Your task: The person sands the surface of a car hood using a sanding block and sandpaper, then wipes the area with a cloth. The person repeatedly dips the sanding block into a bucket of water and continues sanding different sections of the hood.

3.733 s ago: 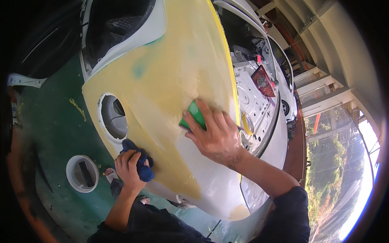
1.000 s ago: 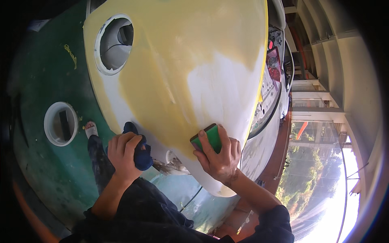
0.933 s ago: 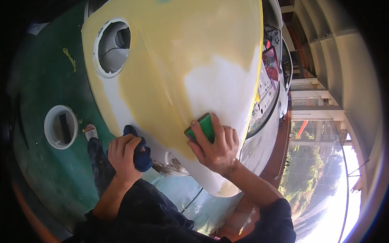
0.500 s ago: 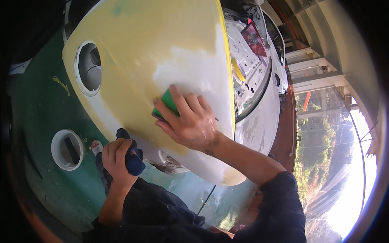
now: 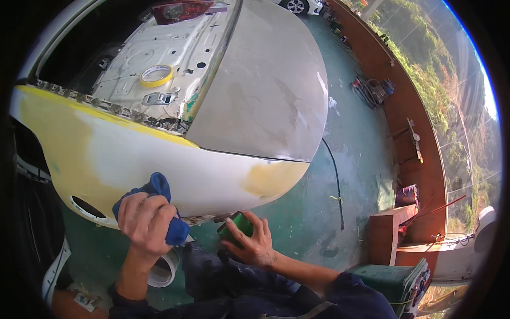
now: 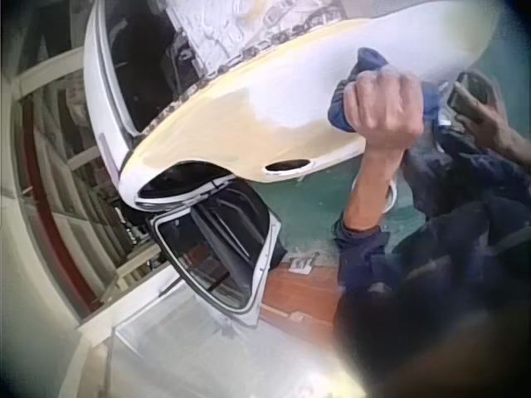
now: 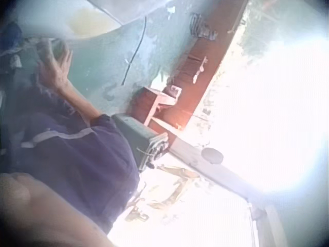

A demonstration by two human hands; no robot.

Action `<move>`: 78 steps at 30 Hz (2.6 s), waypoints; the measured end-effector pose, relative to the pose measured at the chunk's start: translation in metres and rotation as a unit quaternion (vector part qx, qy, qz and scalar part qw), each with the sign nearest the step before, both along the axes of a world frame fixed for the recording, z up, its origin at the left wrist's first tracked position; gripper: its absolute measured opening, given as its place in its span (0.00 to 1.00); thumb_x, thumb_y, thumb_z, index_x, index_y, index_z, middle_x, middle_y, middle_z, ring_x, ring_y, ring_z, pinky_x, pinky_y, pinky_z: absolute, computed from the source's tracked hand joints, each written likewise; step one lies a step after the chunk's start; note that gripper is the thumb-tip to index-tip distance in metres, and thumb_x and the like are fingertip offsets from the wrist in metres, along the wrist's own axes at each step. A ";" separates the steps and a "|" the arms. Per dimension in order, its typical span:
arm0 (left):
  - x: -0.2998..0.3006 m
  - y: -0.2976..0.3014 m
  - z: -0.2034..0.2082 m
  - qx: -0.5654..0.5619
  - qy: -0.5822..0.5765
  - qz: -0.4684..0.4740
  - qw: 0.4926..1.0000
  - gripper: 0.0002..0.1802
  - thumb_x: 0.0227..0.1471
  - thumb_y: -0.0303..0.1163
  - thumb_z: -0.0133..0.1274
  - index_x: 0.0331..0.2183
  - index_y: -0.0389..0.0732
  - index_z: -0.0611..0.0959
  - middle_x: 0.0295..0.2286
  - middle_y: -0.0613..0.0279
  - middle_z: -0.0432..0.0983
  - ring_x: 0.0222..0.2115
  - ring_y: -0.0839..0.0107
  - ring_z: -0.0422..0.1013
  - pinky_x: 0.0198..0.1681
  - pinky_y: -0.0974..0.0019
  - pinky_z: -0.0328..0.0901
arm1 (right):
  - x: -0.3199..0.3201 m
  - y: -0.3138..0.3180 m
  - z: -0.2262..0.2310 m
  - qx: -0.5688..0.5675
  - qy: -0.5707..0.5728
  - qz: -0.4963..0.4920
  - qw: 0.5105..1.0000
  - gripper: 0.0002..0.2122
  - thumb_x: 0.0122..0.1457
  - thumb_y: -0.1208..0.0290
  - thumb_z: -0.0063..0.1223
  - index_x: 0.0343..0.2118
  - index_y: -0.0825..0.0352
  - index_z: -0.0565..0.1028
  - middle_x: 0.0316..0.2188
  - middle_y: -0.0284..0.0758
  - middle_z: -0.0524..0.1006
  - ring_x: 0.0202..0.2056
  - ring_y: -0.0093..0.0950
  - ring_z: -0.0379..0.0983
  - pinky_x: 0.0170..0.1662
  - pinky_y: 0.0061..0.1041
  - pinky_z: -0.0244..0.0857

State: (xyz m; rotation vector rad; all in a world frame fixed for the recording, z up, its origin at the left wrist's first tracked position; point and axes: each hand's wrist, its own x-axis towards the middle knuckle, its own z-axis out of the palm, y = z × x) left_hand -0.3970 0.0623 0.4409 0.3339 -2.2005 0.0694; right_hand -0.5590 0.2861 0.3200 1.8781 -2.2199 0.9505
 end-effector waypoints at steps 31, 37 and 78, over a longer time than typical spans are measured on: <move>-0.057 -0.048 -0.001 -0.221 -0.353 -0.331 0.847 0.17 0.50 0.37 0.58 0.43 0.46 0.87 0.57 0.50 0.75 0.58 0.42 0.70 0.55 0.34 0.67 | 0.067 -0.035 -0.048 -0.251 -0.175 -0.444 0.842 0.35 0.52 0.65 0.75 0.65 0.62 0.75 0.59 0.50 0.70 0.52 0.48 0.70 0.54 0.44 0.69; -0.126 -0.049 -0.012 -0.256 -0.299 -0.456 0.798 0.13 0.52 0.30 0.59 0.41 0.43 0.89 0.46 0.53 0.83 0.45 0.47 0.79 0.43 0.51 0.76 | 0.080 -0.088 -0.062 -0.285 -0.175 -0.468 0.818 0.31 0.51 0.62 0.74 0.60 0.62 0.80 0.60 0.53 0.69 0.52 0.50 0.69 0.55 0.46 0.67; -0.216 -0.016 -0.013 -0.242 -0.349 -0.437 0.793 0.10 0.45 0.37 0.62 0.32 0.46 0.88 0.32 0.63 0.83 0.35 0.55 0.78 0.37 0.52 0.72 | -0.065 -0.042 -0.033 -0.381 -0.407 -0.431 0.709 0.26 0.59 0.65 0.68 0.60 0.67 0.79 0.54 0.53 0.73 0.51 0.50 0.72 0.56 0.41 0.69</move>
